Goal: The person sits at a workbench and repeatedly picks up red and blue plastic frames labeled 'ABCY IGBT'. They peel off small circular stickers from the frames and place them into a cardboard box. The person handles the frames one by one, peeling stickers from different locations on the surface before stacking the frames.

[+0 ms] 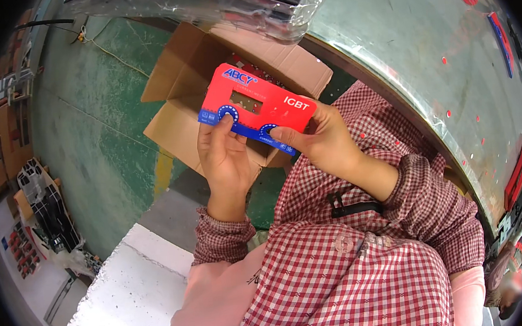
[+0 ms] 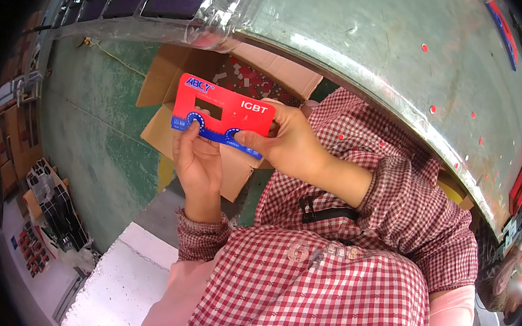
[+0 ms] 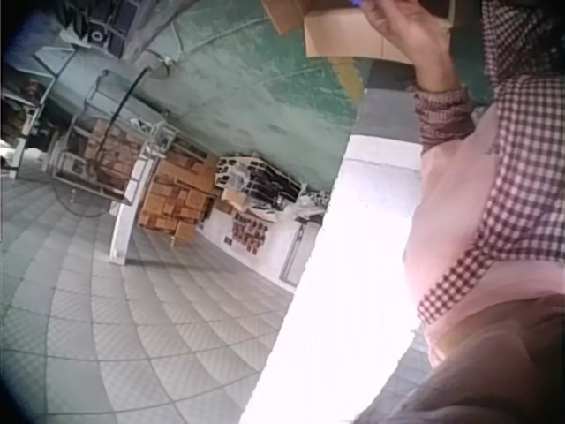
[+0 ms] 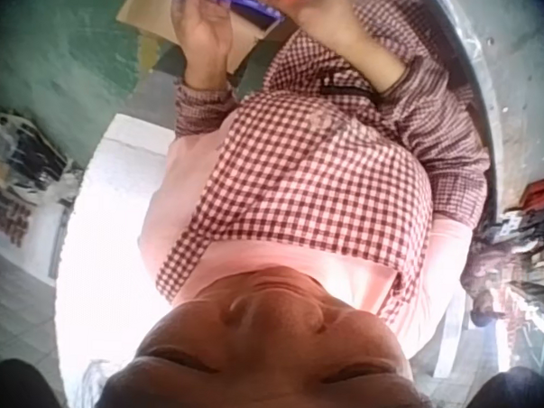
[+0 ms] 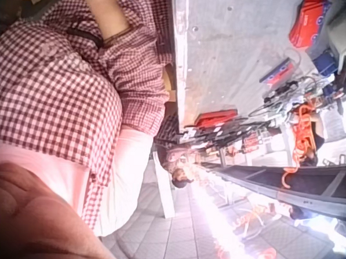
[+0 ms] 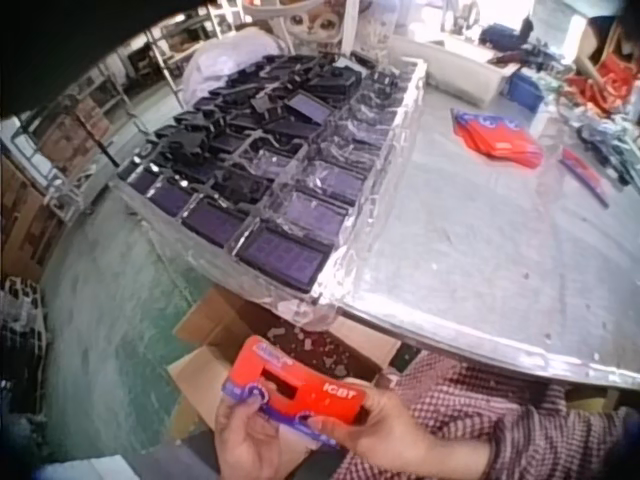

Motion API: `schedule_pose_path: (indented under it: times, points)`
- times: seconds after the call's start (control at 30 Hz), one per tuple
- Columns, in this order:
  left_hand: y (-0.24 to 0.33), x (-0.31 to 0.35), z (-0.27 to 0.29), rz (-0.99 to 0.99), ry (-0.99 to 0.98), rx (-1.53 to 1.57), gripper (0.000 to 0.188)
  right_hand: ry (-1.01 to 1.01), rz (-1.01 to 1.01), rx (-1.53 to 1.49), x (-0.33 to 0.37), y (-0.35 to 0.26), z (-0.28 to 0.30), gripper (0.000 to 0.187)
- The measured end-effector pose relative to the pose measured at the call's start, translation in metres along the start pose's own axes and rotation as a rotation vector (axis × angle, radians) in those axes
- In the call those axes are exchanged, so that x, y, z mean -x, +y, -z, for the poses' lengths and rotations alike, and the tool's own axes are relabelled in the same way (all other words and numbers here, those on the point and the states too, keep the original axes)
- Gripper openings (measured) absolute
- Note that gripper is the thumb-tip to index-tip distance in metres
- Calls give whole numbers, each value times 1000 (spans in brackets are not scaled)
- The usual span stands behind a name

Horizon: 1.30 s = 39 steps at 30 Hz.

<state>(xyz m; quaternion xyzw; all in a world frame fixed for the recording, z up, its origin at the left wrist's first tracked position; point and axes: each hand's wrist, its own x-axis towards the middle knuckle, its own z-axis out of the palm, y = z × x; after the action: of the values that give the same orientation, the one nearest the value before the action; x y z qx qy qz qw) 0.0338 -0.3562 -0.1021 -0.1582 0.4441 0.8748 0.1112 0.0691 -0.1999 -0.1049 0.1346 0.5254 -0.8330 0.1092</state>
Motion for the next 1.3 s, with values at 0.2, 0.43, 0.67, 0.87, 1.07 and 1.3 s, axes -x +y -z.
schedule_pose_path:
  times: [0.2, 0.43, 0.67, 0.87, 1.07, 1.3]
  points:
    - [-4, -1, -2, 1, 57, 35, 27, -7, 79, 94, 2, 2, -3, 15]
    - [-9, -4, 2, -83, 82, -21, 30, 1, 144, 183, 1, 5, -4, 16]
    - [-4, -4, -2, -51, 43, -31, 32, 31, 186, 289, 3, -4, -3, 15]
    - [-5, -4, 2, -85, 84, -15, 30, 40, 213, 241, 5, 6, -7, 14]
    - [-9, -3, 10, -137, 95, -62, 27, 32, 195, 225, 5, 4, -6, 15]
    - [4, -2, 1, 28, 20, -60, 28, 57, 205, 229, 6, -5, -4, 15]
